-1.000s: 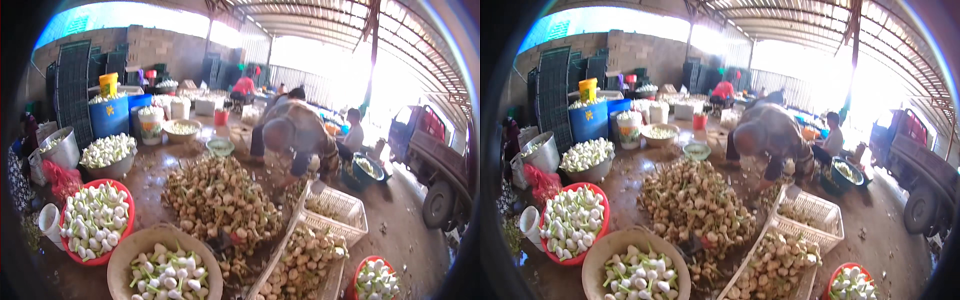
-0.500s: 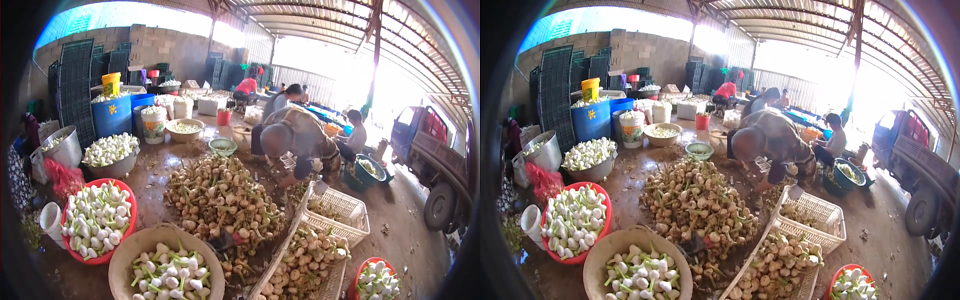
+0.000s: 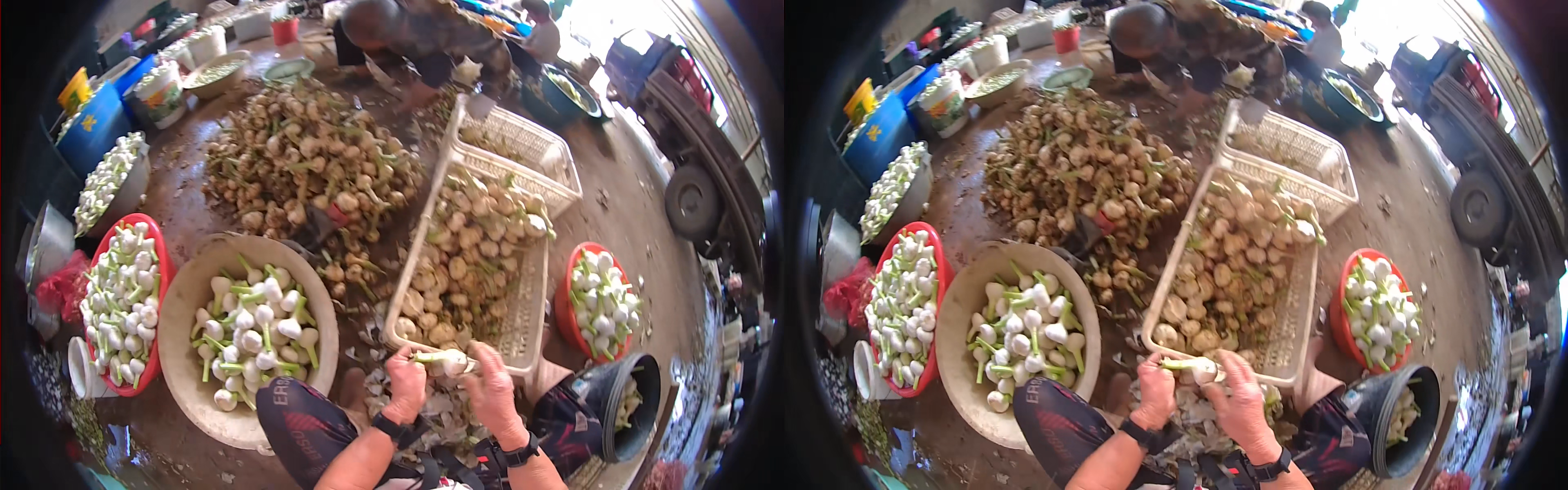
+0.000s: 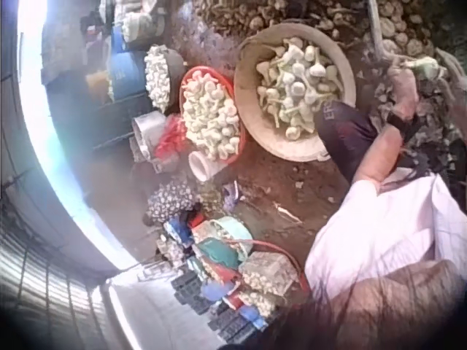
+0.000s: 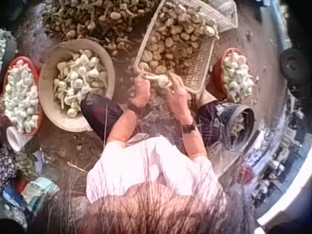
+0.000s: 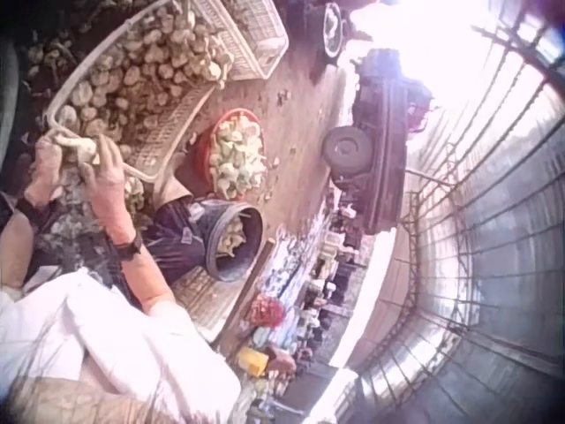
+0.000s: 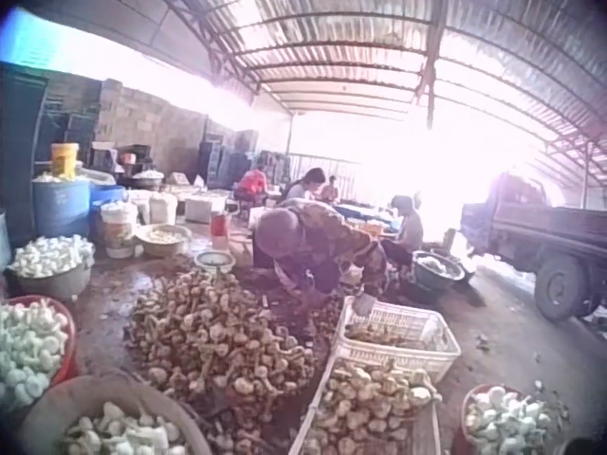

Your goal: The person sits on the ground and peels the outer layers of white, bulbous vegetables by hand. They remove the outer skin and trim the stems, placing the cleaned vegetables into a nearby container. The process is repetitive, with the person handling each vegetable individually.

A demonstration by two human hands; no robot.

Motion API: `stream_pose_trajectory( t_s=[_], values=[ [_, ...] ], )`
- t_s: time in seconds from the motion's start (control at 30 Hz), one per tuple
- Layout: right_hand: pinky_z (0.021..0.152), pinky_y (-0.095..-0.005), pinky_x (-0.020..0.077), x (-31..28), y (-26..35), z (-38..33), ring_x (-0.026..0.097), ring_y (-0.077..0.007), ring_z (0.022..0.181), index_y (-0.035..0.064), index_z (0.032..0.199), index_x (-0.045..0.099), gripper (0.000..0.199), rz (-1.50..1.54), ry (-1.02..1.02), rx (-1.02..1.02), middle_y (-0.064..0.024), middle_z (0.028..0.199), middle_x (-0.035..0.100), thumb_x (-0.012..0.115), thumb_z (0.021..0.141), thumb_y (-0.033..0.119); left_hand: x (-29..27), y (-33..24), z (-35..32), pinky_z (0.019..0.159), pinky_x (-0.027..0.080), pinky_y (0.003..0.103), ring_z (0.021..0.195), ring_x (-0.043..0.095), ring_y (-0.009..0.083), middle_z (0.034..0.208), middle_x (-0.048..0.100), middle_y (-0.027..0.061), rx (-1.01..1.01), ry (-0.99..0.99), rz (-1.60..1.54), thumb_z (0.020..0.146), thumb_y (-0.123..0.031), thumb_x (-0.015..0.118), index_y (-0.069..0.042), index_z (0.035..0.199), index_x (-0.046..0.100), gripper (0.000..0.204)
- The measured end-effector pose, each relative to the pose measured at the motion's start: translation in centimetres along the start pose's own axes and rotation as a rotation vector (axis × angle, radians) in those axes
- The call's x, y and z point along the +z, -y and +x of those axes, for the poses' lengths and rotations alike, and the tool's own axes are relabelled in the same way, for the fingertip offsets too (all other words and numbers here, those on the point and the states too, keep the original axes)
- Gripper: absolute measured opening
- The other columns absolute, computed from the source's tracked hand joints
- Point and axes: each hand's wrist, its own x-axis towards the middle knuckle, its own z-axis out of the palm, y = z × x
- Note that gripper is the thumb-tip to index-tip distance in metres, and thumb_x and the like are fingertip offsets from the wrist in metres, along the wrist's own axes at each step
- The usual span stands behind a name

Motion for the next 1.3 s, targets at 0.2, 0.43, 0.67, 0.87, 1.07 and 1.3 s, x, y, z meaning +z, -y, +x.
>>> stream_pose_trajectory(
  t_s=[0.2,0.43,0.67,0.87,1.07,1.3],
  values=[
    [0.084,-0.0281,0.0498,-1.1,-3.9,-1.5,0.061,-0.0152,0.096,-0.0015,0.124,0.055,0.051,1.077,0.2,0.574,-0.0106,0.108,0.064,0.072,0.076,0.005,0.9,-0.2,-0.6,0.061,0.051,0.026,0.062,0.059,0.013,0.073,0.063,0.0062,-0.13,0.174,0.098,0.075,0.012,0.045,-0.001,0.074,0.061,0.02],
    [0.093,-0.0359,0.0488,-4.7,-5.5,-2.4,0.06,-0.0237,0.108,0.001,0.121,0.052,0.049,1.231,-0.138,0.369,-0.0152,0.116,0.061,0.072,0.076,-0.002,-0.4,1.2,-2.0,0.073,0.053,0.029,0.081,0.065,0.0158,0.097,0.065,0.0089,0.255,0.748,1.144,0.073,0.005,0.054,-0.001,0.102,0.063,0.031],
    [0.101,-0.0351,0.0412,-1.0,-4.5,-4.9,0.053,-0.0239,0.119,0.002,0.116,0.053,0.051,0.779,-0.182,0.135,-0.0153,0.125,0.057,0.064,0.07,-0.017,3.4,-3.3,-3.3,0.086,0.049,0.027,0.1,0.06,0.0123,0.116,0.061,0.0094,-0.426,0.724,0.271,0.086,-0.02,0.067,0.004,0.129,0.047,0.053],
    [0.094,-0.036,0.0457,-6.1,-3.7,-2.3,0.06,-0.0325,0.108,-0.0019,0.117,0.06,0.04,0.123,0.124,-0.005,-0.0192,0.115,0.062,0.061,0.076,-0.002,1.6,-0.7,-2.7,0.088,0.048,0.027,0.099,0.059,0.0116,0.111,0.062,0.0075,-0.263,0.613,0.205,0.084,-0.01,0.069,0.002,0.122,0.053,0.043],
    [0.073,-0.0376,0.0536,-5.2,-3.1,-0.4,0.064,-0.0295,0.085,0.0007,0.093,0.06,0.021,-0.367,0.23,-0.372,-0.0125,0.091,0.064,0.06,0.072,0.005,1.8,-0.5,-2.7,0.09,0.047,0.028,0.102,0.058,0.0144,0.117,0.056,0.0053,0.225,0.645,0.601,0.077,-0.005,0.075,0.0,0.118,0.06,0.044],
    [0.058,-0.039,0.0484,-3.7,-4.9,0.0,0.062,-0.0322,0.066,-0.0002,0.077,0.058,0.01,-0.053,0.008,0.109,-0.0177,0.071,0.06,0.062,0.078,0.009,1.7,-1.1,-2.9,0.093,0.049,0.032,0.106,0.061,0.0189,0.119,0.062,0.0133,-0.15,0.725,0.114,0.083,-0.009,0.066,0.002,0.123,0.054,0.043]
  ],
)
